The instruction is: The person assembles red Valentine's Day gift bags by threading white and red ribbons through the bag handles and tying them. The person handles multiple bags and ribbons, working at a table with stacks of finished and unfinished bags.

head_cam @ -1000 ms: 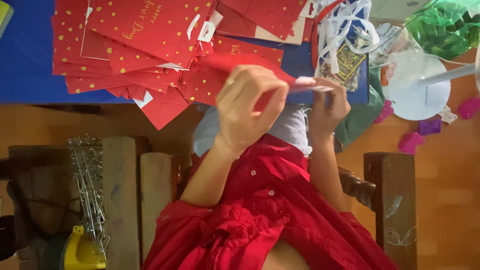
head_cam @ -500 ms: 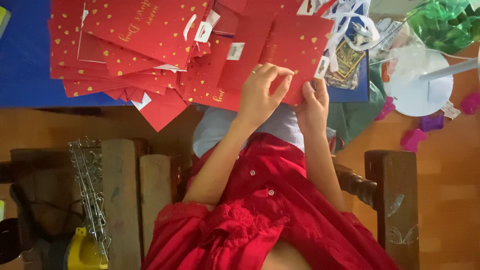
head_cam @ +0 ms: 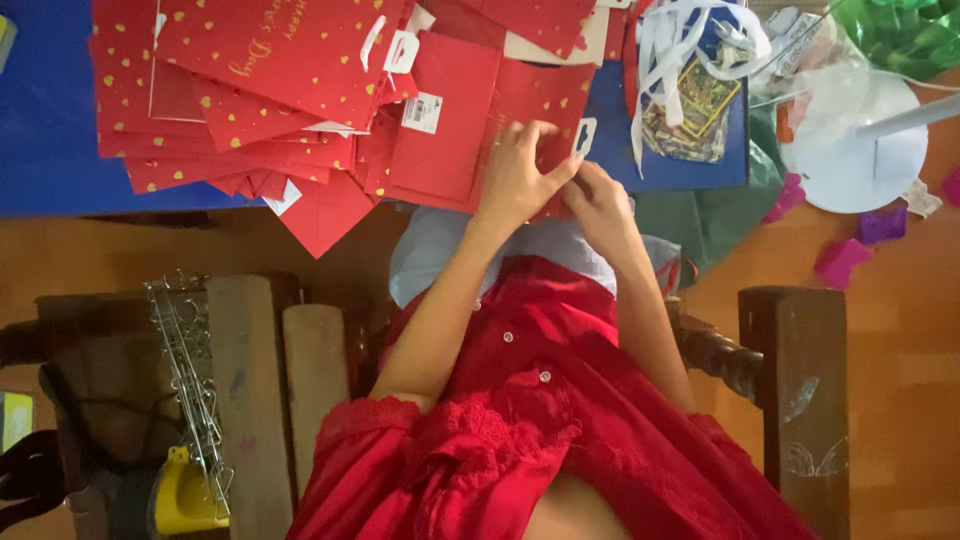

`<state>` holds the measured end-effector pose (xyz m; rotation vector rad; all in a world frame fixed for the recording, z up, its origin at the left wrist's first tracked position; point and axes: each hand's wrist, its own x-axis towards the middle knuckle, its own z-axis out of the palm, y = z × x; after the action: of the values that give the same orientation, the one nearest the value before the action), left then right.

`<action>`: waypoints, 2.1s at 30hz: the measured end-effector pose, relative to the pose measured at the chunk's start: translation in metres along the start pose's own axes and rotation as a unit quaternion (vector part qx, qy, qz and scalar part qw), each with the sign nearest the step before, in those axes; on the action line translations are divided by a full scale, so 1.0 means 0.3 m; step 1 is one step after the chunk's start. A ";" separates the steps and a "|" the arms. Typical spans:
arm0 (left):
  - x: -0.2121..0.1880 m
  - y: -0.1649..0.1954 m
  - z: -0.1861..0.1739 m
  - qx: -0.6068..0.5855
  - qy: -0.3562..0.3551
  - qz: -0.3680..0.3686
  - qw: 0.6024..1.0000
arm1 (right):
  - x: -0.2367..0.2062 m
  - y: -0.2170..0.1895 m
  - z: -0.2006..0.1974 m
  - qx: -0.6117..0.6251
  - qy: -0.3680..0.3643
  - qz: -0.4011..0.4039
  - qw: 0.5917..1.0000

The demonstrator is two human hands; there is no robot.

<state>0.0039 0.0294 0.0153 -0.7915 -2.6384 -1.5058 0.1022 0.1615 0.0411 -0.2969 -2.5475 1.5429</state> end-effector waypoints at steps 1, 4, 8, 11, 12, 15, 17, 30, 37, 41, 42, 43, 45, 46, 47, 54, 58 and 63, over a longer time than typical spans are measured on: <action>0.004 -0.002 0.001 0.008 -0.002 0.001 1.000 | 0.007 -0.012 -0.012 -0.012 -0.006 0.009 1.000; 0.006 0.005 0.001 0.036 -0.012 0.010 0.999 | -0.004 -0.048 -0.049 -0.041 -0.014 -0.019 0.999; 0.001 0.032 -0.024 0.061 -0.043 0.014 0.997 | -0.027 -0.081 -0.090 -0.139 0.041 -0.068 0.987; -0.002 0.059 -0.045 0.080 -0.062 0.010 0.995 | -0.045 -0.083 -0.126 -0.192 0.110 -0.082 0.972; -0.003 0.067 -0.050 0.090 -0.065 0.011 0.994 | -0.047 -0.079 -0.141 -0.200 0.126 -0.059 0.970; -0.008 0.090 -0.042 0.142 -0.091 -0.031 0.985 | -0.048 -0.061 -0.169 -0.220 0.161 -0.026 0.962; -0.019 0.092 -0.035 0.143 -0.069 -0.013 0.987 | -0.049 -0.043 -0.179 -0.236 0.174 -0.004 0.956; -0.038 0.038 -0.025 0.073 -0.042 0.012 0.996 | -0.038 0.054 -0.148 -0.267 0.202 0.002 0.942; -0.042 0.041 -0.035 0.067 -0.044 0.023 0.997 | -0.031 0.011 -0.137 -0.292 0.167 0.000 0.942; -0.039 0.052 -0.056 0.036 -0.040 0.017 0.998 | -0.017 0.016 -0.142 -0.289 0.164 0.005 0.943; -0.034 0.054 -0.063 0.024 -0.041 0.009 0.999 | -0.017 0.020 -0.148 -0.265 0.173 -0.010 0.948; -0.025 0.053 -0.071 0.017 -0.052 -0.005 0.998 | -0.022 0.023 -0.150 -0.241 0.179 -0.021 0.954; -0.023 0.055 -0.088 0.001 -0.079 -0.041 0.996 | -0.036 0.026 -0.156 -0.133 0.184 0.010 0.974; -0.022 0.053 -0.098 -0.012 -0.079 -0.039 0.996 | -0.038 0.025 -0.156 -0.077 0.187 0.024 0.979; -0.019 0.050 -0.109 -0.023 -0.079 -0.034 0.996 | -0.041 0.021 -0.155 -0.047 0.183 0.025 0.982; -0.004 0.036 -0.172 -0.105 -0.106 -0.071 0.986 | -0.006 -0.064 -0.150 0.138 0.120 0.011 0.983; -0.006 0.037 -0.183 -0.148 -0.137 -0.151 0.968 | 0.015 -0.118 -0.113 0.107 0.116 -0.013 0.987; -0.014 0.041 -0.173 -0.150 -0.140 -0.174 0.963 | 0.042 -0.171 -0.096 -0.101 0.188 -0.140 0.967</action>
<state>0.0004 -0.0091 0.0522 -0.6108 -2.9143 -2.0633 0.0917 0.1661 0.1001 -0.2142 -2.3233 1.0191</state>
